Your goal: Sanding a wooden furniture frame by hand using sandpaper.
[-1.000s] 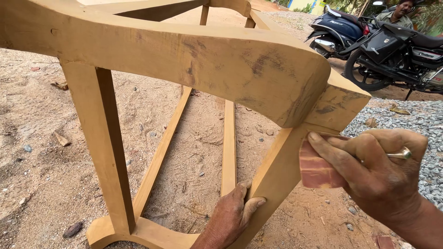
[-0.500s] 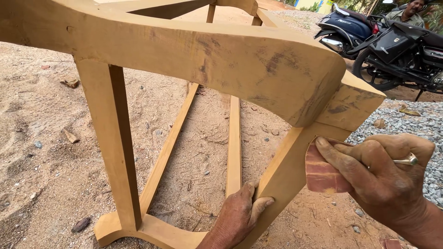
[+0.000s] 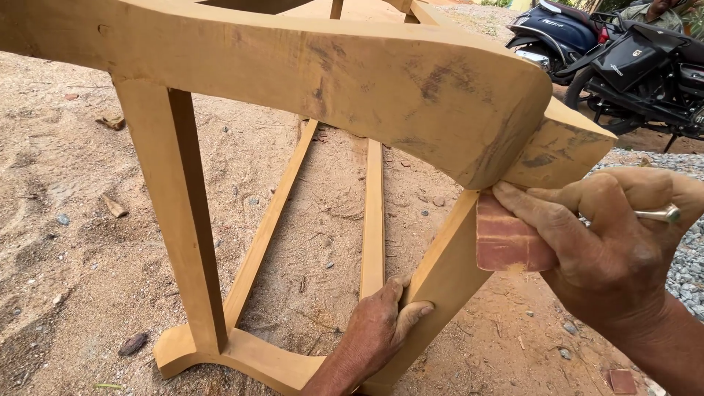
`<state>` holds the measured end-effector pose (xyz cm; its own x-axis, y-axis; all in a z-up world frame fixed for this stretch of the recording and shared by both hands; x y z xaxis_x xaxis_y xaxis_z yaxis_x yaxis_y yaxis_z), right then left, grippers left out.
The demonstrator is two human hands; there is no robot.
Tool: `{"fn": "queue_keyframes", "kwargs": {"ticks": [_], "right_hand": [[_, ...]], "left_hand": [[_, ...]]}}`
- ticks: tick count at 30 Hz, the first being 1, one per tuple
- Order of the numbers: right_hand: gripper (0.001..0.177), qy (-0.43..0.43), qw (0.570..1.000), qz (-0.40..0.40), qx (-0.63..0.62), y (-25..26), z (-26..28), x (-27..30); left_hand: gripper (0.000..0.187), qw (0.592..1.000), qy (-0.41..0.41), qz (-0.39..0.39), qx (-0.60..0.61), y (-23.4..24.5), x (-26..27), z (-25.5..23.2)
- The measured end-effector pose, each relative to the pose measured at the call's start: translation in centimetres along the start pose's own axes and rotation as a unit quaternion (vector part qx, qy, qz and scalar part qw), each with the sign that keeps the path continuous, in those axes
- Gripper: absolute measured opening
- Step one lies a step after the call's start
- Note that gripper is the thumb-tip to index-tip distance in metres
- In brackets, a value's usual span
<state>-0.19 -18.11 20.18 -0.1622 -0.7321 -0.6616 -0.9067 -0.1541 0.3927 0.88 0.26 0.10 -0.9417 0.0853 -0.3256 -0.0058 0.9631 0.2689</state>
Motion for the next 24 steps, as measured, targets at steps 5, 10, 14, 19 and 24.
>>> {"fn": "queue_keyframes", "kwargs": {"ticks": [5,10,14,19,24], "right_hand": [[0.027,-0.111,0.993,-0.006,-0.029,-3.1,3.7,4.0],[0.027,0.002,0.999,-0.023,-0.046,-2.6,3.7,3.5],[0.032,-0.023,0.999,-0.038,0.004,-2.2,2.3,1.9],[0.034,0.013,0.997,0.017,-0.07,-3.7,8.1,5.9],[0.024,0.014,1.0,-0.024,-0.006,-2.2,1.3,3.0]], "left_hand": [[0.055,1.0,0.008,0.013,0.013,-0.3,-0.4,1.3],[0.053,0.998,-0.058,-0.013,-0.003,-0.1,-0.3,1.6],[0.055,1.0,0.011,0.015,-0.001,0.3,-0.2,0.4],[0.056,0.998,-0.068,-0.012,-0.007,-0.9,-0.1,3.4],[0.057,1.0,-0.022,0.007,-0.008,0.0,-0.4,0.8]]}}
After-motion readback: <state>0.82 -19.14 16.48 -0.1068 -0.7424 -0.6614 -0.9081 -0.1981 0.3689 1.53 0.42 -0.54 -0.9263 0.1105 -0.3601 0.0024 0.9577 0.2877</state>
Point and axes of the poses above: each hand's wrist, its own x-axis away from the middle knuckle, its own y-axis out of the back of the hand, z = x × y, the point moved 1 cm from there along -x, towards the middle knuckle, and after that the axes turned 5 degrees about -z, right-handed, at the moved point
